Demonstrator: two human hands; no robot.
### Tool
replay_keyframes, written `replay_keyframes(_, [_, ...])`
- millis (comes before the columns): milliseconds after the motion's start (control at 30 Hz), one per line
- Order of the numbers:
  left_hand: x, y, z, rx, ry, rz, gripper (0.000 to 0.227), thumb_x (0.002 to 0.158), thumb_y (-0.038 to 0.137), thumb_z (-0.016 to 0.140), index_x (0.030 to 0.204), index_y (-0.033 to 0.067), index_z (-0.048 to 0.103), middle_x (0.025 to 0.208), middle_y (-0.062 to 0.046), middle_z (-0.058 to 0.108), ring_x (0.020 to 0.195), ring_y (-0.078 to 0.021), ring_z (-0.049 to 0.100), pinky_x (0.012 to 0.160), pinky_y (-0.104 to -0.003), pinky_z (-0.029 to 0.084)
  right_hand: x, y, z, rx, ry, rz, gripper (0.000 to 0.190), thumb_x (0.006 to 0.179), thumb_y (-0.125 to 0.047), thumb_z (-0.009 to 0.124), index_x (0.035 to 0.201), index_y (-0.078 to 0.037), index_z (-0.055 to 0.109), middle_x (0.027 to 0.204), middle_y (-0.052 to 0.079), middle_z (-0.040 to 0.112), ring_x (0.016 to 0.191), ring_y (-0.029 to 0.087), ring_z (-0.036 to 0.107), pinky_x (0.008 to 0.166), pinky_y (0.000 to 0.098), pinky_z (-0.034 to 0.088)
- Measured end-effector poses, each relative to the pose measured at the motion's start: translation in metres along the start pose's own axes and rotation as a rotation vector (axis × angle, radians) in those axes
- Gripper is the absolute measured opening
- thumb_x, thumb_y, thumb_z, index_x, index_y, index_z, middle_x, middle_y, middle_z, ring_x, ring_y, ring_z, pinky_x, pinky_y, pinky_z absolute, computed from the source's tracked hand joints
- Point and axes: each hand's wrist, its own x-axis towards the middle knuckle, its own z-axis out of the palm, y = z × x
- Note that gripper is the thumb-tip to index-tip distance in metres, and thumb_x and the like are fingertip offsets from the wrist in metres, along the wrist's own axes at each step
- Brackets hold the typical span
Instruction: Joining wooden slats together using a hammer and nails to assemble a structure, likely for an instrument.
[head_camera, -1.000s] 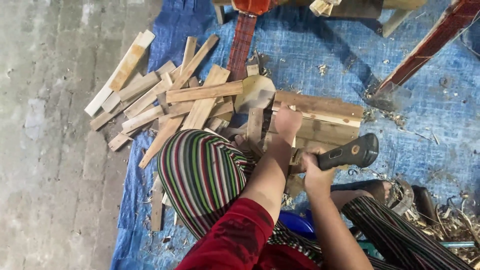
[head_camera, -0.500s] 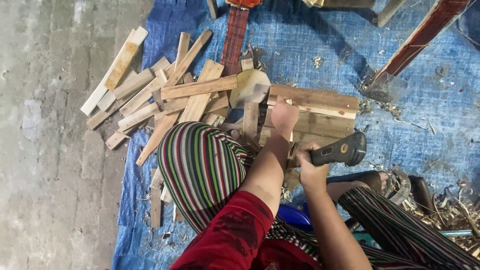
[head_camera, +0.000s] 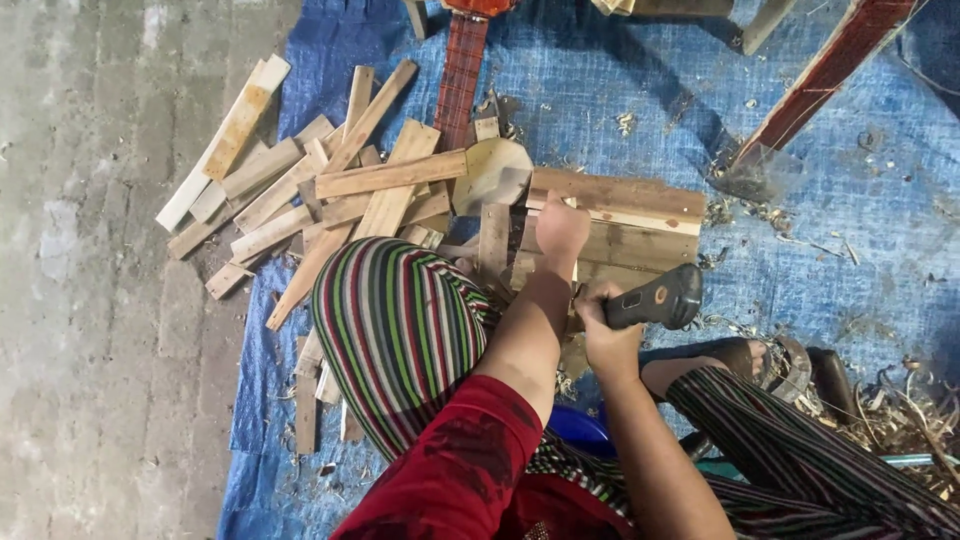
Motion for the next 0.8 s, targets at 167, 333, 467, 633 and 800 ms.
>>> replay_keyframes(167, [0.000,0.002,-0.002,-0.008,-0.039,-0.015,0.034,0.086,0.020,0.058,0.119,0.0128,0.062,0.103,-0.023,0.073,0.107,-0.0445,0.072,0.093,-0.056,0.057,0.001,-0.018,0.006,0.025,-0.019,-0.031,0.022,0.091,0.001,0.063,0.072,-0.009,0.060,0.060,0.007,0.054,0.060,0.011,0.045,0.064,0.0324,0.042])
replay_keyframes(333, [-0.004,-0.002,-0.004,-0.047,-0.063,-0.013,0.037,0.085,0.019,0.058,0.122,0.0137,0.062,0.103,-0.021,0.073,0.107,-0.0435,0.072,0.093,-0.056,0.057,-0.006,-0.034,0.006,-0.023,0.048,0.074,0.021,0.092,-0.001,0.065,0.073,-0.008,0.057,0.062,0.006,0.052,0.063,0.013,0.045,0.066,0.0352,0.041])
replay_keyframes(467, [-0.008,0.005,-0.012,-0.046,-0.061,-0.009,0.037,0.086,0.016,0.056,0.122,0.0123,0.062,0.105,-0.023,0.073,0.109,-0.0441,0.071,0.095,-0.056,0.056,-0.005,-0.039,0.007,-0.010,0.173,0.163,0.015,0.096,-0.011,0.071,0.085,-0.005,0.063,0.078,0.013,0.063,0.080,0.018,0.054,0.083,0.0411,0.048])
replay_keyframes(633, [-0.019,0.006,-0.013,-0.008,-0.077,0.033,0.047,0.088,0.034,0.064,0.129,0.0137,0.056,0.117,-0.020,0.069,0.111,-0.0417,0.071,0.095,-0.057,0.056,0.020,-0.072,-0.006,0.102,0.202,-0.019,0.021,0.090,-0.012,0.075,0.096,0.000,0.058,0.080,0.018,0.057,0.077,0.026,0.057,0.084,0.0418,0.044])
replay_keyframes(800, [-0.014,0.021,-0.003,0.162,-0.075,0.082,0.045,0.090,0.036,0.064,0.128,0.0131,0.057,0.129,-0.019,0.061,0.111,-0.0429,0.070,0.094,-0.057,0.057,0.022,-0.061,-0.016,0.319,0.035,-0.274,0.009,0.096,-0.006,0.064,0.096,-0.008,0.056,0.057,0.007,0.054,0.049,0.017,0.054,0.063,0.0362,0.055])
